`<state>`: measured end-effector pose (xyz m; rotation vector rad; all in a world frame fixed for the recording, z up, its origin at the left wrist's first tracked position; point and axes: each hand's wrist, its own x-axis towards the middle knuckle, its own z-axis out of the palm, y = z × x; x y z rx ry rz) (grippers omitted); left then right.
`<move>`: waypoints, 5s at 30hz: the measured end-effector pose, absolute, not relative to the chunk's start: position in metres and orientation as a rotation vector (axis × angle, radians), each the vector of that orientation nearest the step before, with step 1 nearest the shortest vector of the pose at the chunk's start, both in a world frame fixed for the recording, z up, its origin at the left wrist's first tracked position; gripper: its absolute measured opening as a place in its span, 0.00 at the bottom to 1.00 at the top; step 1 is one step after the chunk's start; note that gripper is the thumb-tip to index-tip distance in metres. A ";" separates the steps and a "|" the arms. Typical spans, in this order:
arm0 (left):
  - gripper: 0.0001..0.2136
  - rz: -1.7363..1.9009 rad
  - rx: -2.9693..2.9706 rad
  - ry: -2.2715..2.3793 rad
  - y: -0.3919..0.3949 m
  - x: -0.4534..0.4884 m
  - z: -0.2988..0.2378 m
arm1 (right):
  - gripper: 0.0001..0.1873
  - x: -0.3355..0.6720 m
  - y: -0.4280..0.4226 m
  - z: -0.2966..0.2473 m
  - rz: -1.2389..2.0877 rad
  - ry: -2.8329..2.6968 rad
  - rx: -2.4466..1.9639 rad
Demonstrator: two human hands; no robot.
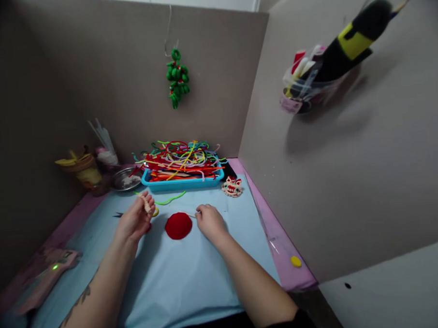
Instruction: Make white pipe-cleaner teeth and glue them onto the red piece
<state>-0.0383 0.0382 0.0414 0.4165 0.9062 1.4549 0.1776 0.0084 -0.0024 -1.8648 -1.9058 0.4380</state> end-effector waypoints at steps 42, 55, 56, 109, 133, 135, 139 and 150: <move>0.10 1.338 0.313 0.904 0.034 -0.035 0.032 | 0.05 0.114 0.241 0.162 0.796 -1.704 -0.824; 0.12 1.358 0.351 0.905 0.037 -0.043 0.031 | 0.10 0.160 0.154 0.282 0.403 -1.647 -0.336; 0.13 1.371 0.406 0.898 0.036 -0.042 0.032 | 0.05 0.159 0.133 0.275 0.354 -1.673 -0.382; 0.11 0.912 0.844 0.833 -0.005 0.007 0.027 | 0.10 0.174 -0.014 0.022 0.101 -2.120 -1.151; 0.07 1.144 1.493 1.051 -0.008 0.007 0.026 | 0.07 0.170 -0.015 0.022 0.433 -1.940 -1.040; 0.12 1.076 1.238 0.916 -0.006 0.007 0.025 | 0.12 0.179 -0.012 0.026 0.414 -2.007 -0.863; 0.16 0.928 1.034 0.728 -0.004 0.006 0.023 | 0.16 0.191 -0.007 0.027 0.299 -2.174 -0.724; 0.11 1.082 1.526 0.966 -0.008 0.009 0.022 | 0.07 0.182 -0.007 0.029 0.465 -2.050 -1.108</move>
